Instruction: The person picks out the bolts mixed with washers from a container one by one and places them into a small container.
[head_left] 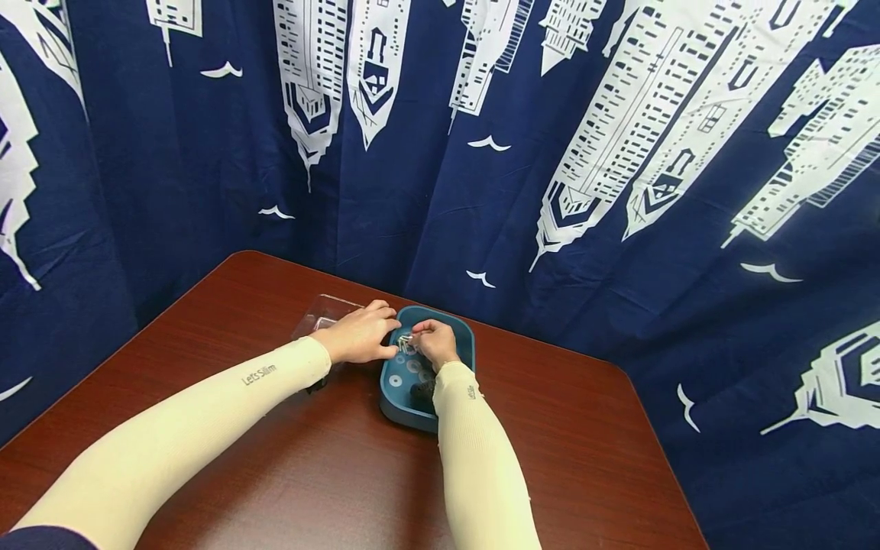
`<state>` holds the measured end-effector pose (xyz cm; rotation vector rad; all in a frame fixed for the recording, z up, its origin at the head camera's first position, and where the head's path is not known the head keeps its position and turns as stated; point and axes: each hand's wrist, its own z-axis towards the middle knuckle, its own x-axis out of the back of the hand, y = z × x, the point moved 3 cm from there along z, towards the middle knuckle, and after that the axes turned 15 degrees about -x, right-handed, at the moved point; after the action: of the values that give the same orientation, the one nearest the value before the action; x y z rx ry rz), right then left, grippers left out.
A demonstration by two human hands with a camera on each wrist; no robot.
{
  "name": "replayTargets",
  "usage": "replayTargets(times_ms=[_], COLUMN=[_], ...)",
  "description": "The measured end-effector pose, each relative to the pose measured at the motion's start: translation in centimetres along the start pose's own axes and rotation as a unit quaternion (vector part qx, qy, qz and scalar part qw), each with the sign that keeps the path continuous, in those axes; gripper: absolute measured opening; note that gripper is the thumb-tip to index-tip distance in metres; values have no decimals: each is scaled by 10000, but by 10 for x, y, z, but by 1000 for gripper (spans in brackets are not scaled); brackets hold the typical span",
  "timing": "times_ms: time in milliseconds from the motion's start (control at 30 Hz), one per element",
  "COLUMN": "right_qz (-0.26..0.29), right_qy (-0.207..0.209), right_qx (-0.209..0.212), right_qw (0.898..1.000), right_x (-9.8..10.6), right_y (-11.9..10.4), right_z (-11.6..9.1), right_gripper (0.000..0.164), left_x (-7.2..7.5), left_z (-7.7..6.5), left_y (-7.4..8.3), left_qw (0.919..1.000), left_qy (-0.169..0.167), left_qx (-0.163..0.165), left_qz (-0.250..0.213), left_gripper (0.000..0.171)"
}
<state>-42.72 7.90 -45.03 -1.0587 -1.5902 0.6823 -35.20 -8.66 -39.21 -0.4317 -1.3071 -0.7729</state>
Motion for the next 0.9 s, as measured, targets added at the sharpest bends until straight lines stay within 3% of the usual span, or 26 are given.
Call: replayTargets(times_ms=[333, 567, 900], right_qz=[-61, -271, -117], right_qy=[-1, 93, -34], right_qx=[-79, 183, 330], right_qw=[9999, 9994, 9994], right_x=[5, 12, 22], right_y=[1, -5, -10], right_z=[1, -4, -10], right_gripper=[12, 10, 13], left_x=[-4, -2, -1], left_z=[2, 2, 1], left_y=[2, 0, -1], left_qw=[9999, 9999, 9998], left_qy=[54, 83, 32], left_qx=[-77, -87, -46], left_qz=[-56, -47, -168], left_gripper=[56, 56, 58])
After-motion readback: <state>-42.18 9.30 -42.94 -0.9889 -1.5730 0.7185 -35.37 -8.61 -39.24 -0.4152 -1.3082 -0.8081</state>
